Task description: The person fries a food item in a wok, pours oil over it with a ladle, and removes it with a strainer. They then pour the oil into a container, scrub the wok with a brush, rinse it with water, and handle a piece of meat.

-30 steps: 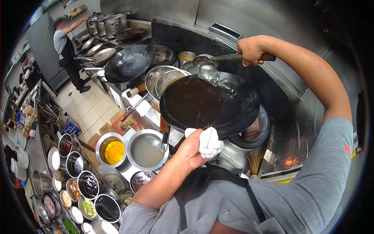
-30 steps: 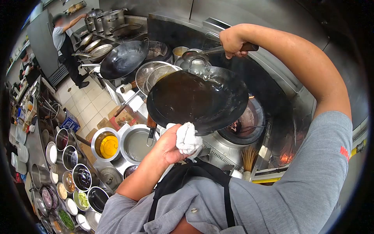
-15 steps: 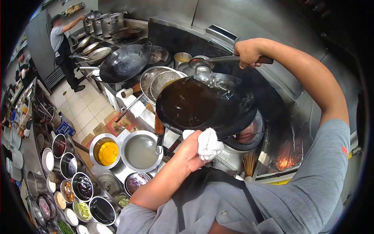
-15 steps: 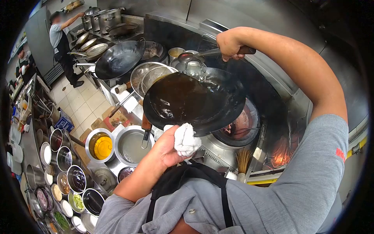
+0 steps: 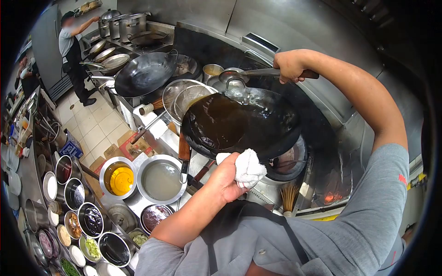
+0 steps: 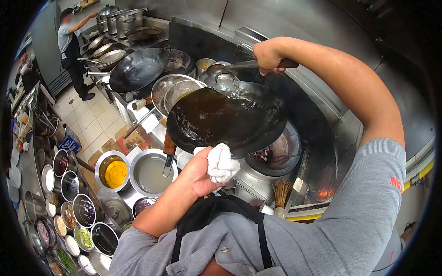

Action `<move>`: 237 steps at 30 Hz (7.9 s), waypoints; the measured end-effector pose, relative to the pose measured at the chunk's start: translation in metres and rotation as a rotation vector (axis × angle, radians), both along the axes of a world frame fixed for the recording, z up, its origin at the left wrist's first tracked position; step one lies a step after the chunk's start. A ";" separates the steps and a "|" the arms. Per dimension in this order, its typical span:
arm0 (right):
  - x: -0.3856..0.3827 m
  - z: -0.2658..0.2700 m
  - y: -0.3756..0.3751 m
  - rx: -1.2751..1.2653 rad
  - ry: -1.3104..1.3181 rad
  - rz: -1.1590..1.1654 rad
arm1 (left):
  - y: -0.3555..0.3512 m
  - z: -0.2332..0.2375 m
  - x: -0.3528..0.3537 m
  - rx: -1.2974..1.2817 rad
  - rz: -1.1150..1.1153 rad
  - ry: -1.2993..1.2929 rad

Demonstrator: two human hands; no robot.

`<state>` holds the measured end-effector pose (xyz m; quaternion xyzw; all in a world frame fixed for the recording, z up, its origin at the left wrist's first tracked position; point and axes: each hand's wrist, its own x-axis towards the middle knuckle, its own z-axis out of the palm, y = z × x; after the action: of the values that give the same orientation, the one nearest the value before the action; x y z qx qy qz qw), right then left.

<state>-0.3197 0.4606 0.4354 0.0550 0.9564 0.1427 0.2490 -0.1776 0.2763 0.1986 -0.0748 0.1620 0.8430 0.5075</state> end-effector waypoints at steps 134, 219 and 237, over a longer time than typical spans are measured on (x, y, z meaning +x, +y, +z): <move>0.294 -0.318 0.242 -1.246 0.773 -1.015 | 0.107 -0.233 0.079 -0.399 -0.146 -0.023; 0.475 -0.387 0.198 -0.808 0.972 -0.804 | 0.137 -0.106 0.041 -1.042 0.279 1.615; 0.129 -0.356 -0.013 -1.486 0.656 -1.074 | 0.250 -0.200 0.020 -1.135 -0.172 0.719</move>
<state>-0.1910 0.4481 0.0796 0.3499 0.6721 -0.6520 -0.0267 -0.1571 0.5258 -0.0011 -0.0314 0.7436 0.5564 0.3693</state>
